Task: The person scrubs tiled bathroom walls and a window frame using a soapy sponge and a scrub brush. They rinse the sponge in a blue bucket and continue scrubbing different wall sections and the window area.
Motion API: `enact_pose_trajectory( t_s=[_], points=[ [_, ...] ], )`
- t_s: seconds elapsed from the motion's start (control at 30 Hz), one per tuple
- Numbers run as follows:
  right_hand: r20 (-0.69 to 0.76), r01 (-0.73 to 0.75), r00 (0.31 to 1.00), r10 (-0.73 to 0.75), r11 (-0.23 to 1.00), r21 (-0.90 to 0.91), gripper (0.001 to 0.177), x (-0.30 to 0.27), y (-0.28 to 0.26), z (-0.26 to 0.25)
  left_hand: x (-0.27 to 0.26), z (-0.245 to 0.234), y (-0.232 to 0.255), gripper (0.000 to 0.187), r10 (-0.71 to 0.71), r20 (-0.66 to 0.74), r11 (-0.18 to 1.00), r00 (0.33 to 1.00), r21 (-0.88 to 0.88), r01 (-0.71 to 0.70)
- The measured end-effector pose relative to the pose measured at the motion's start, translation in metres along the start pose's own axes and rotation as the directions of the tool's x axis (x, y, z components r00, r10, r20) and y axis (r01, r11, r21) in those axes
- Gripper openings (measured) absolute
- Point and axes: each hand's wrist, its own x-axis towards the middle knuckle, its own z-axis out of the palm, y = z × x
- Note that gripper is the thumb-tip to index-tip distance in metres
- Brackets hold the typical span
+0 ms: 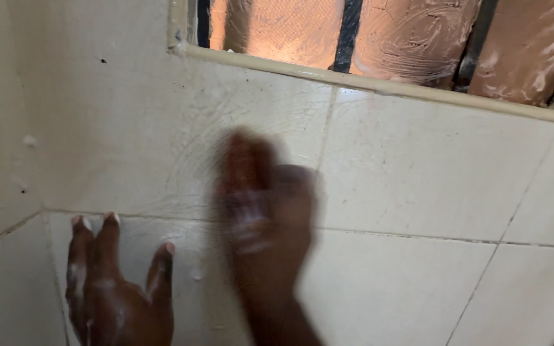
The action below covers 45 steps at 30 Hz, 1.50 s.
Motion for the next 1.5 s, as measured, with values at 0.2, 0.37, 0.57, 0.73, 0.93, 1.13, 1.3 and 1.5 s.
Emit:
enact_pose_trajectory(
  t_s=[0.2,0.37,0.57,0.73,0.93,1.13,1.3,1.5],
  points=[
    [0.482,0.361,0.875,0.041,0.607,-0.708,0.079,-0.048,0.002,-0.018,0.005,-0.007,-0.001,0.068,0.040,-0.054,0.997,0.998,-0.058,-0.043],
    [0.159,0.194,0.981,-0.110,0.551,-0.811,0.076,-0.019,-0.011,-0.018,0.009,-0.019,0.003,0.072,0.063,-0.084,0.993,0.994,-0.096,-0.071],
    [0.296,0.295,0.950,-0.103,0.606,-0.738,0.061,-0.002,-0.016,0.047,0.006,-0.015,-0.005,0.069,0.045,-0.084,0.990,0.995,-0.128,-0.056],
    [0.597,0.424,0.799,0.074,0.634,-0.647,0.060,-0.021,-0.021,0.026,0.009,-0.015,-0.007,0.073,0.059,-0.083,0.979,0.995,-0.189,-0.074],
    [0.407,0.400,0.903,-0.141,0.625,-0.670,0.063,0.021,-0.026,0.018,0.009,-0.018,-0.007,0.072,0.028,-0.061,0.994,0.998,-0.100,-0.034],
    [0.541,0.422,0.841,0.024,0.597,-0.682,0.059,-0.008,-0.020,0.058,0.006,-0.015,-0.013,0.071,0.059,-0.099,0.990,0.993,-0.119,-0.071],
    [0.644,0.377,0.738,0.200,0.670,-0.640,0.064,-0.013,-0.030,0.037,0.011,-0.019,-0.016,0.077,0.052,-0.076,0.983,0.996,-0.174,-0.064],
    [0.426,0.343,0.903,-0.049,0.679,-0.649,0.060,0.022,-0.023,0.039,0.019,-0.020,-0.014,0.068,-0.055,-0.004,0.998,0.998,-0.036,0.055]
  ],
)
